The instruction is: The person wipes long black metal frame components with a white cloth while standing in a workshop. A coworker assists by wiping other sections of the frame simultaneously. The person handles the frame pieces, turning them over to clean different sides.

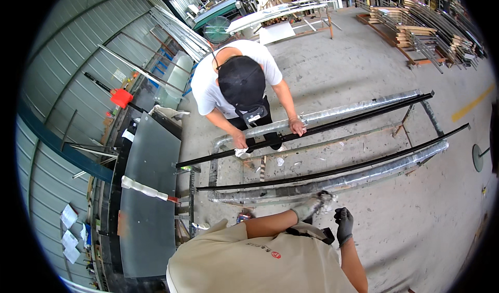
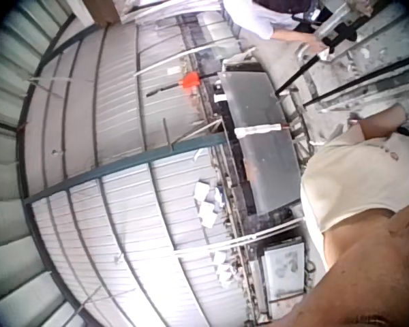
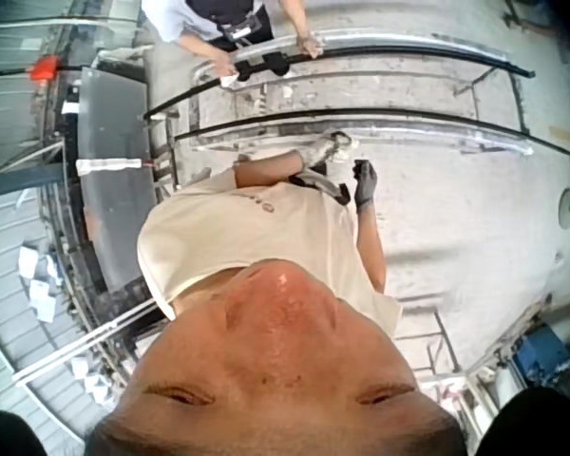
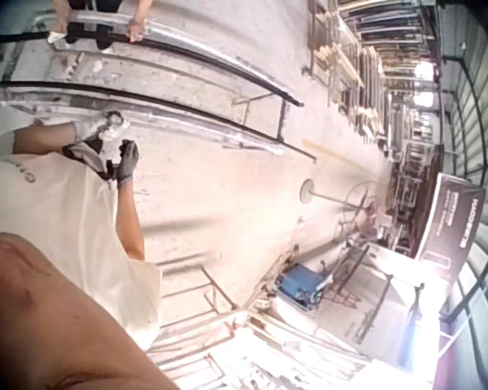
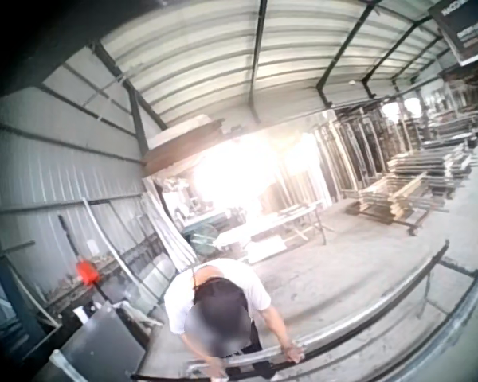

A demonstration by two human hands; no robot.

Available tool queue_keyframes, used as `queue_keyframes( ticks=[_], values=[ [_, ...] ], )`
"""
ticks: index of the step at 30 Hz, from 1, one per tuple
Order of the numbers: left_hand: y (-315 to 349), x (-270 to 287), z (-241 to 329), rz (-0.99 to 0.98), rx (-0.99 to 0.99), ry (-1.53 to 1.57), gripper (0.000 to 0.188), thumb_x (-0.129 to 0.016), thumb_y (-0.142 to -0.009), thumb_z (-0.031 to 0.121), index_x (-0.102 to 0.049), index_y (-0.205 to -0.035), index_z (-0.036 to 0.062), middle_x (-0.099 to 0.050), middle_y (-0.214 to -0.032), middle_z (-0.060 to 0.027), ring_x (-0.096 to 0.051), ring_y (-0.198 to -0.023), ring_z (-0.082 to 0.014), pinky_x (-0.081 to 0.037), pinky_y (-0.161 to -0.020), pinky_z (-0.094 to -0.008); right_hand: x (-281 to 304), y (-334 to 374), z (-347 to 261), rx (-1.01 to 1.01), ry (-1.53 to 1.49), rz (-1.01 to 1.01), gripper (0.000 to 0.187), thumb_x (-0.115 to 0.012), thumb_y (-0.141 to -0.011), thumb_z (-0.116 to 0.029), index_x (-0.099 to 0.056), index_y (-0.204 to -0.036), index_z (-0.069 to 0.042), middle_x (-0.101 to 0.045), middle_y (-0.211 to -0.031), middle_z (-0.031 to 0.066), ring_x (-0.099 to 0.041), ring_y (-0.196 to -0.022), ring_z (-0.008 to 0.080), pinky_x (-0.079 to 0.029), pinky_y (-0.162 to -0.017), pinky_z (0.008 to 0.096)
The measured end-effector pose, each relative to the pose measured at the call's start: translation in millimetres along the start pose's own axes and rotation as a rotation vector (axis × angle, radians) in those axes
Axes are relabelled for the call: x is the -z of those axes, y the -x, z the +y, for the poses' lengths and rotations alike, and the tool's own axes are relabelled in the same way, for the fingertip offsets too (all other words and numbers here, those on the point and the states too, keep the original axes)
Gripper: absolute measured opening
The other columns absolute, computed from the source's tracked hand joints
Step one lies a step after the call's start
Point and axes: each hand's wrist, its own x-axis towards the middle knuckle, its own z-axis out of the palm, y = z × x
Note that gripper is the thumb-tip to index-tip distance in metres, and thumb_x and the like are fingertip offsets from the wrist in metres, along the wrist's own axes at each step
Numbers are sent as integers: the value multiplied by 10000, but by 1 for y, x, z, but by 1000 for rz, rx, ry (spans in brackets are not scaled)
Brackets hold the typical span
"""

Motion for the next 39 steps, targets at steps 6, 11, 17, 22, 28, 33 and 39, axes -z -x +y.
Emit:
queue_keyframes(
  ticks=[6, 11, 17, 22, 28, 33, 39],
  values=[
    [-97, -90, 9, -222, 291, 416, 148, -601, -993, 183, -665, -959, 54, -575, -693, 18, -537, -559, -98, -446, -513, -261, 71, -43, -16, -57, -267, 78, 316, -548, -1065, -382, -662, -1016, -91, -626, -852, -11, -598, -803, 100, -519, -678, 293],
    [-163, -205, 28, -390, 11, -275, 176, -551, -1028, 201, -690, -992, 99, -642, -792, 31, -586, -644, -87, -481, -551, -272, 143, -62, -71, 21, -225, 295, 323, -451, -1075, -205, -646, -1276, -43, -676, -1057, 24, -628, -888, 118, -565, -739, 310],
    [-283, -307, 20, -443, 303, -66, 155, -657, -1016, 162, -708, -1143, 91, -724, -936, -4, -645, -706, -89, -534, -564, -248, 227, -109, -193, -10, -113, 401, 478, -576, -1050, -437, -608, -1310, -38, -596, -885, -12, -508, -707, 94, -453, -650, 294],
    [-358, -388, 26, -457, 455, -34, 200, -679, -991, 177, -698, -1178, 107, -726, -1098, -63, -705, -886, -160, -597, -710, -285, 297, -161, -216, 154, -163, 517, 372, -647, -1024, -311, -630, -1282, -43, -651, -986, -39, -543, -795, 40, -436, -641, 229],
    [-467, -430, 5, -441, 243, -373, 325, -628, -1023, 280, -660, -1279, 82, -696, -1210, -42, -664, -1067, -136, -543, -919, -310, 414, -242, -214, 97, -293, 563, 279, -669, -983, -316, -691, -1082, -57, -599, -771, -49, -498, -602, 42, -362, -513, 224],
    [-539, -470, 17, -225, -185, -556, 323, -642, -1016, 158, -611, -1316, 43, -686, -1162, -45, -648, -1050, -161, -503, -974, -296, 540, -281, -272, 33, -301, 562, 283, -683, -952, -286, -692, -1071, -30, -641, -809, -18, -553, -641, 74, -431, -543, 266],
    [-609, -495, 48, 141, -352, -1512, 705, -737, -888, 336, -490, -1418, -60, -571, -1362, -306, -553, -1266, -455, -433, -1110, -485, 676, -295, -398, -89, 56, 591, 364, -708, -921, -363, -694, -1052, -23, -622, -766, -8, -537, -608, 93, -422, -520, 271]
  ],
)
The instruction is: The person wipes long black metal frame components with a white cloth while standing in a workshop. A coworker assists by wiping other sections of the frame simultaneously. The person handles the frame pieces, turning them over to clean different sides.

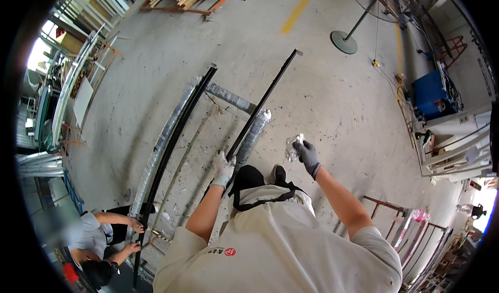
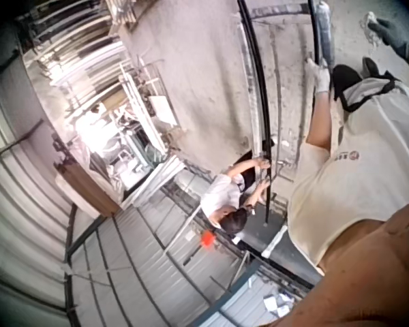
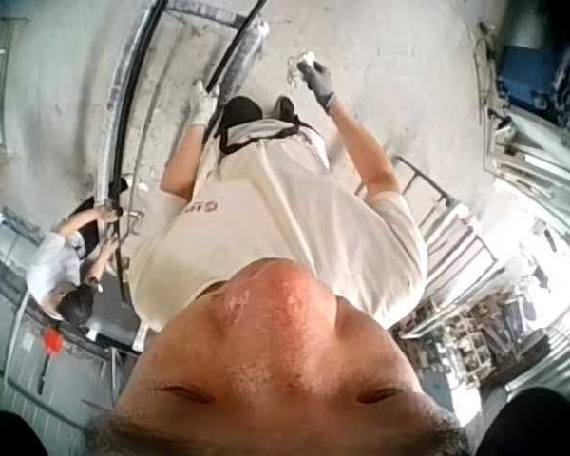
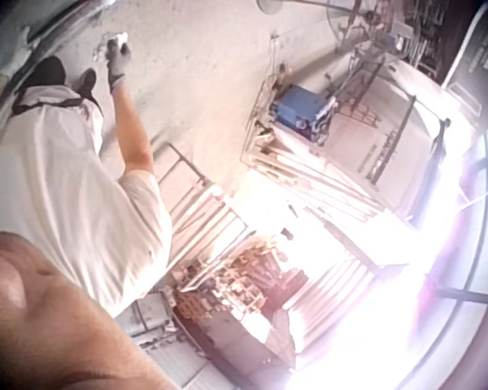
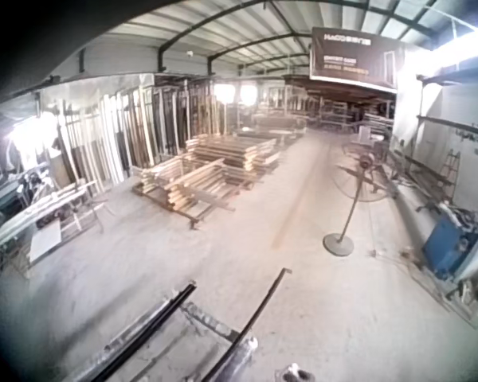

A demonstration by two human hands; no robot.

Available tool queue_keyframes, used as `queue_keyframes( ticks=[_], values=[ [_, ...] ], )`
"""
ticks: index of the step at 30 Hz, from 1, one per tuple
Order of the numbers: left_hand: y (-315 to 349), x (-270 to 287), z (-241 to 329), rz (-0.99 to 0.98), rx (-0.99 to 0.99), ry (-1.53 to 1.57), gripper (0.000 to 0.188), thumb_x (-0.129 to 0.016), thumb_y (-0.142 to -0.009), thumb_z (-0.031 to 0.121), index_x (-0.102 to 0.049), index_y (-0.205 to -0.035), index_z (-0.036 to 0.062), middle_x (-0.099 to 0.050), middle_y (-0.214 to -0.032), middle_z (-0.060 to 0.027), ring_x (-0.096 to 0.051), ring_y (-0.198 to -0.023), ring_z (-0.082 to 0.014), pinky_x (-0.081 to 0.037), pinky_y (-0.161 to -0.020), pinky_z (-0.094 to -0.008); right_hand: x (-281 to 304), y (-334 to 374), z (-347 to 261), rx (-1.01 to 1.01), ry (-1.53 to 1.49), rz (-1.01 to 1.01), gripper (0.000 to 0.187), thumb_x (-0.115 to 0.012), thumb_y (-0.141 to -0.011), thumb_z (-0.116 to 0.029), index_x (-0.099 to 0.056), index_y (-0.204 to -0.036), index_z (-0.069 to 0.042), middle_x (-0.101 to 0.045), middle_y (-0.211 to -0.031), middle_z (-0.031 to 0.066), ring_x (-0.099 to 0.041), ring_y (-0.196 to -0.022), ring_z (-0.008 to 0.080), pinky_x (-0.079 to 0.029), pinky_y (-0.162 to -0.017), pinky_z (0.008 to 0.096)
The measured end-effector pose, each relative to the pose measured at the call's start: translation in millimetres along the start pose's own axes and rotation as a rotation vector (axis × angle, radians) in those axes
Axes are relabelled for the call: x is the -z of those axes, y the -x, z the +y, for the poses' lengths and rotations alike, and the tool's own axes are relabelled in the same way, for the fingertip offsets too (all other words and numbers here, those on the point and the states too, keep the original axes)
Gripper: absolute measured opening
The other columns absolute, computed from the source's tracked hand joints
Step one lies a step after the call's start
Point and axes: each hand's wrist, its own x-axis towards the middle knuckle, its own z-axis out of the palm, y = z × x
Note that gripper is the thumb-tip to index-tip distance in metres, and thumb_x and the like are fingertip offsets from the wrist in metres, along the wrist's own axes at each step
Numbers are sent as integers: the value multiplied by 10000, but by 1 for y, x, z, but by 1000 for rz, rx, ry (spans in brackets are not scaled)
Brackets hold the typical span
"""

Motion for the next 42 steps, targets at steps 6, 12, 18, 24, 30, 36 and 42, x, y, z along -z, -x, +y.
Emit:
queue_keyframes(
  ticks=[6, 12, 18, 24, 30, 36, 42],
  values=[
    [-67, -34, 10, -316, 160, -25, 720, -751, -870, 297, -451, -1498, 114, -615, -1351, -248, -588, -1237, -438, -467, -1054, -496, 15, -69, -27, -62, -28, 104, 325, -701, -916, -358, -701, -1040, -57, -593, -737, -18, -461, -528, 70, -351, -465, 252],
    [-90, -74, -63, -456, 191, 114, 219, -706, -854, 181, -666, -1038, 70, -705, -956, -233, -678, -934, -431, -529, -790, -498, -9, -123, -42, -75, 36, 131, 304, -695, -941, -349, -705, -1022, -56, -547, -705, -28, -441, -510, 74, -337, -449, 264],
    [-103, -31, -78, -244, 205, 51, 232, -686, -856, 288, -691, -900, 61, -686, -900, -230, -670, -880, -439, -532, -748, -502, 3, -246, -103, 253, 173, 18, 345, -713, -967, -265, -690, -1127, 40, -712, -969, 36, -612, -858, 103, -514, -769, 289],
    [-123, -36, -79, -214, 287, -3, 144, -674, -898, 191, -670, -945, 55, -701, -838, -121, -619, -722, -225, -502, -644, -372, -14, -409, -196, 410, 640, -63, 517, -712, -940, -428, -668, -1200, 17, -731, -1020, 141, -680, -922, 199, -536, -839, 367],
    [-125, -99, -96, -148, 419, 299, 142, -669, -878, 219, -674, -904, 80, -705, -900, -216, -670, -855, -400, -513, -710, -446, -55, -539, -269, 571, 1236, -33, 634, -624, -894, -622, -614, -1194, -63, -693, -1144, 228, -649, -1061, 441, -521, -908, 522],
    [-191, -49, -12, -374, 416, -128, 205, -651, -845, 251, -668, -984, 102, -722, -916, -203, -687, -897, -419, -528, -746, -498, -68, -531, -231, 518, 1194, -46, 408, -701, -881, -407, -596, -1181, -150, -721, -1097, 180, -693, -1004, 398, -553, -827, 505],
    [-177, -79, -50, -401, 473, -2, 204, -641, -829, 238, -677, -986, 112, -723, -905, -192, -697, -881, -404, -531, -746, -480, -120, -456, -173, 617, 1355, -612, 545, -715, -861, -460, -551, -1260, -128, -698, -1151, 161, -714, -985, 353, -574, -834, 459]
  ],
)
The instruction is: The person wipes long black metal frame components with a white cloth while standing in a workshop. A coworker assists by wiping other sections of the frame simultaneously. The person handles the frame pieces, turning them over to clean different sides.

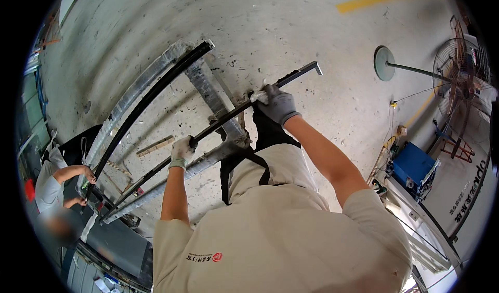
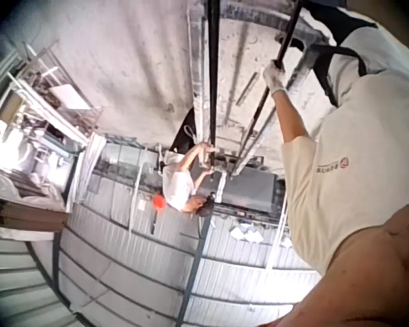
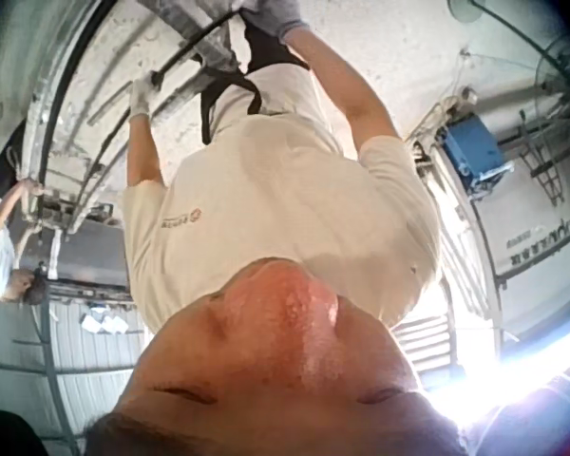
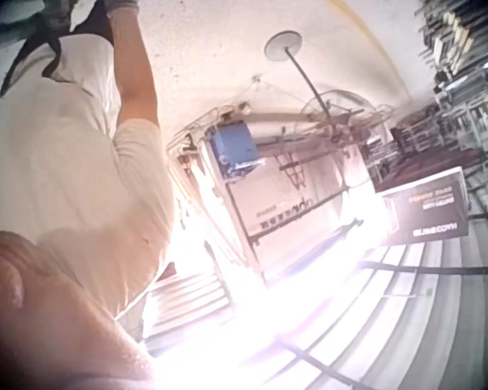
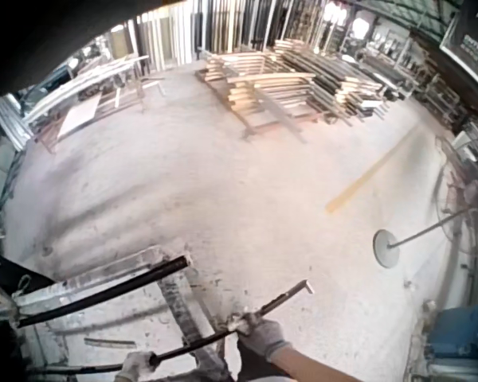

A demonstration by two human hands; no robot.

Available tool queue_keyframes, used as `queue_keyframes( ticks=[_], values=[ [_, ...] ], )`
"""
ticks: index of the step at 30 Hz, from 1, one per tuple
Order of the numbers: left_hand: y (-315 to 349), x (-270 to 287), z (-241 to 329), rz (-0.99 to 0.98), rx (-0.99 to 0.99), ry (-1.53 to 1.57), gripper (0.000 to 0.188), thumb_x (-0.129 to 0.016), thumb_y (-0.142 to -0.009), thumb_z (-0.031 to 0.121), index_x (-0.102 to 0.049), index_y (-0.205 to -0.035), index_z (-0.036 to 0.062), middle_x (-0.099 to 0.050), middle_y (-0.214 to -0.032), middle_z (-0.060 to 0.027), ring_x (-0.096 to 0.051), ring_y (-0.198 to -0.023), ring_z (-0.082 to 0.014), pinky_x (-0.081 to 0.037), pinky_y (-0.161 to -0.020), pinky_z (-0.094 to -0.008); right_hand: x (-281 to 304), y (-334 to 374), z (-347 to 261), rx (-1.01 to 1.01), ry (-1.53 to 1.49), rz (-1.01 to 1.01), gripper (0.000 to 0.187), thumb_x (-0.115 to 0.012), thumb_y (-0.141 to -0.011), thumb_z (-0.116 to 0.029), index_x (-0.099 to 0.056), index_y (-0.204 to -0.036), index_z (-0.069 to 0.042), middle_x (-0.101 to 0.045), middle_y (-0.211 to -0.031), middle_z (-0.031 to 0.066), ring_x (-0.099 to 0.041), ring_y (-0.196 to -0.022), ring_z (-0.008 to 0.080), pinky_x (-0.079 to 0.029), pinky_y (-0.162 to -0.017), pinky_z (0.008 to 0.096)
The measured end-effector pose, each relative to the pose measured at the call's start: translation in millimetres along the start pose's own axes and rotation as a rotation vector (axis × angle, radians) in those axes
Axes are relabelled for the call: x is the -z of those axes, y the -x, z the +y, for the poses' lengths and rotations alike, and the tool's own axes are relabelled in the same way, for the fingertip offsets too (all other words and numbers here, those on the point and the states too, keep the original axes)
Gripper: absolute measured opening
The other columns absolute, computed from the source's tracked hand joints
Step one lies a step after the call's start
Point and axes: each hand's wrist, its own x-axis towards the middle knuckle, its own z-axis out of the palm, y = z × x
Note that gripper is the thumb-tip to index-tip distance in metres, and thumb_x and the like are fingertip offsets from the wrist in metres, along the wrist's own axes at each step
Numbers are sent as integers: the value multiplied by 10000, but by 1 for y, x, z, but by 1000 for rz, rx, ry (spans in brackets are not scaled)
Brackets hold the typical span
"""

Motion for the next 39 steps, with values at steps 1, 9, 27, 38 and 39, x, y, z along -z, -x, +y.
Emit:
queue_keyframes(
  ticks=[1, 9, 27, 38, 39],
  values=[
    [2, -2, 0, 5, 10, -19, 203, -641, -828, 240, -679, -985, 116, -724, -901, -191, -698, -876, -402, -531, -741, -478, 3, -2, 4, -6, 14, -4, 545, -705, -867, -469, -549, -1265, -132, -698, -1156, 158, -711, -992, 353, -575, -832, 456],
    [6, 21, 15, 24, -39, -92, 215, -660, -810, 272, -677, -973, 131, -728, -921, -189, -702, -892, -405, -541, -759, -494, 53, -27, 85, -286, 11, 437, 383, -673, -906, -402, -587, -1207, -182, -721, -1144, 107, -709, -971, 369, -576, -751, 496],
    [18, 30, 31, 24, 18, -103, 220, -615, -863, 275, -689, -1022, 143, -730, -973, -195, -696, -960, -406, -544, -827, -495, 22, -15, 45, -178, 74, 177, 476, -634, -924, -442, -528, -1287, -153, -719, -1110, 182, -719, -914, 395, -576, -751, 506],
    [12, 25, 28, 35, 27, -94, 261, -625, -862, 333, -719, -1017, 145, -735, -955, -193, -708, -930, -397, -553, -794, -496, -95, 19, -163, 211, 4, -274, 413, -664, -881, -328, -587, -1240, -140, -700, -1149, 145, -695, -1073, 360, -529, -926, 483],
    [16, 22, 23, 48, 36, -99, 262, -625, -862, 340, -723, -1006, 145, -736, -947, -193, -713, -928, -389, -555, -789, -493, -79, 19, -173, 230, 41, -323, 420, -665, -879, -324, -583, -1246, -138, -697, -1167, 145, -692, -1087, 356, -521, -941, 482]
  ],
)
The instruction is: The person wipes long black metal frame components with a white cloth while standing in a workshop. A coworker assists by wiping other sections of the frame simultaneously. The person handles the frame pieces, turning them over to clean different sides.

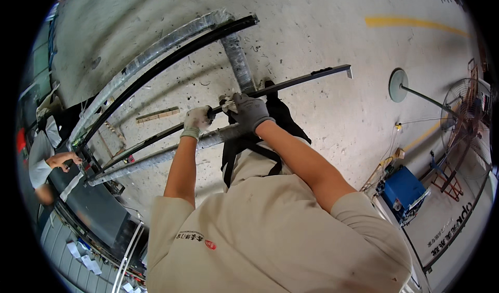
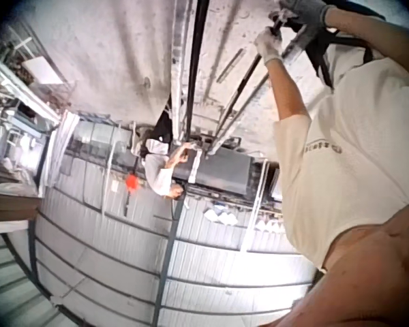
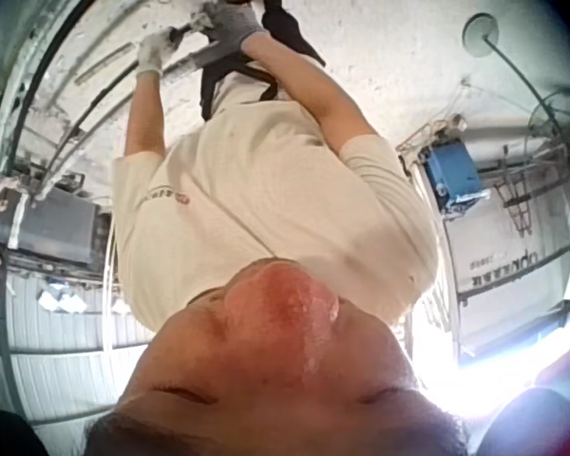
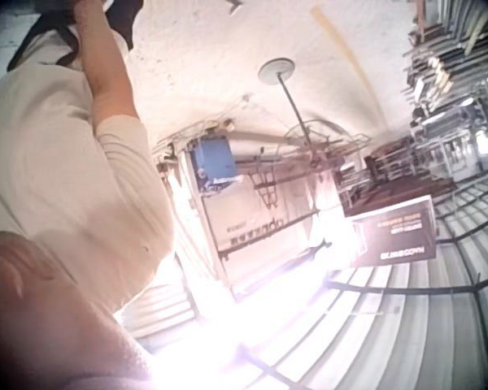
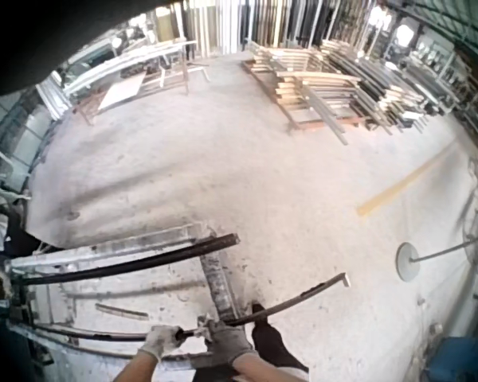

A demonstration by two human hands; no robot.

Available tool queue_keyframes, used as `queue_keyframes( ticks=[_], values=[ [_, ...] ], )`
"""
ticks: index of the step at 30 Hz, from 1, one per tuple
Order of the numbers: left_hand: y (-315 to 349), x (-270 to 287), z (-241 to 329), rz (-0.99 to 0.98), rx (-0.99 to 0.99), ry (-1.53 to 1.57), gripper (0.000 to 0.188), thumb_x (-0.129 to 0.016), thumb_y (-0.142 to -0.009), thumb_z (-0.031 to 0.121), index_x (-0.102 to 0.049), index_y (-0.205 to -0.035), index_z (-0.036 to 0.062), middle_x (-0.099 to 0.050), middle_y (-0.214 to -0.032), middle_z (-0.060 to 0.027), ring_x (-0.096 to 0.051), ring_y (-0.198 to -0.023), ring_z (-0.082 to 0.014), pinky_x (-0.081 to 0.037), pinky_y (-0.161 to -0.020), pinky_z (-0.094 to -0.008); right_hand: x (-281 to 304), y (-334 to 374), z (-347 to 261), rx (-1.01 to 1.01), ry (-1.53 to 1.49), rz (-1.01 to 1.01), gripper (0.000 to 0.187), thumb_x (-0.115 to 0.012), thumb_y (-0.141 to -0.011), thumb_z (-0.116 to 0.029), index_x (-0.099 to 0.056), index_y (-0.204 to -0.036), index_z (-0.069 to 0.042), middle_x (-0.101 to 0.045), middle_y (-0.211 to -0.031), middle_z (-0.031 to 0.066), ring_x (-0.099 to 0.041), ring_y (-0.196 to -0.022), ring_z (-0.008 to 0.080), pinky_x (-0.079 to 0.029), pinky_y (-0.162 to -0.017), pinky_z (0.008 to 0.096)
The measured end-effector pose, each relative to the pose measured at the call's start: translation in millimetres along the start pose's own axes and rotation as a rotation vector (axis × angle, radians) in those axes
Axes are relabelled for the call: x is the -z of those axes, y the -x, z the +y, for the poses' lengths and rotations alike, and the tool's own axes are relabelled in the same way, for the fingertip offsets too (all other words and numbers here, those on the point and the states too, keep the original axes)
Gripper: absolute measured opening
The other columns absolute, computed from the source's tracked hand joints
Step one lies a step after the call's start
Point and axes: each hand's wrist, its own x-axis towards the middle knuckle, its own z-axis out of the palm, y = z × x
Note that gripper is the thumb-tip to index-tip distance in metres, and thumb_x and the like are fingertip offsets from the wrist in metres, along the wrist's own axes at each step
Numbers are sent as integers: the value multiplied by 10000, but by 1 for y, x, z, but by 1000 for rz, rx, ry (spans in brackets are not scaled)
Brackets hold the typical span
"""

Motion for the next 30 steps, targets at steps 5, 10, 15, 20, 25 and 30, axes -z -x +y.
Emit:
queue_keyframes(
  ticks=[5, 10, 15, 20, 25, 30],
  values=[
    [-23, -58, -31, 124, -97, -78, 154, -593, -914, 263, -701, -928, 154, -678, -748, -119, -673, -678, -232, -498, -565, -412, -1, 12, 59, -11, -196, 235, 417, -672, -901, -230, -591, -1298, -130, -734, -1023, 191, -710, -965, 398, -559, -806, 506],
    [0, 9, 6, -24, 64, 41, 434, -729, -854, 280, -598, -1255, 177, -677, -1048, -126, -651, -1004, -299, -500, -885, -444, 33, 16, 66, -77, 101, 208, 414, -713, -874, -396, -592, -1175, -139, -738, -1070, 163, -717, -947, 390, -562, -790, 494],
    [99, 15, 24, 476, 95, 117, 688, -762, -838, 305, -493, -1451, 145, -553, -1396, -145, -473, -1353, -367, -334, -1180, -484, 25, 11, 61, -1, 200, 198, 365, -697, -885, -366, -576, -1129, -123, -735, -1021, 174, -714, -907, 406, -564, -741, 518],
    [218, -96, 16, 937, 482, 492, 504, -724, -862, 226, -590, -1317, 57, -631, -1234, -198, -576, -1167, -396, -463, -1014, -479, 9, 8, 32, 73, 226, 139, 379, -684, -894, -378, -554, -1127, -110, -728, -1002, 195, -710, -892, 419, -563, -733, 528],
    [332, -346, 21, 522, 1023, 988, 353, -708, -907, 316, -637, -1154, 74, -679, -1085, -211, -640, -1039, -395, -520, -917, -485, -27, 9, -28, 134, 274, 184, 422, -674, -891, -388, -524, -1166, -105, -731, -1016, 219, -711, -914, 430, -563, -761, 533],
    [411, -406, 26, 52, 731, 922, 147, -689, -946, 166, -666, -1000, 31, -655, -822, -59, -554, -765, -147, -534, -742, -309, -59, -4, -81, 133, 323, 214, 440, -653, -885, -374, -517, -1166, -63, -720, -1000, 269, -705, -932, 451, -556, -801, 543]
  ],
)
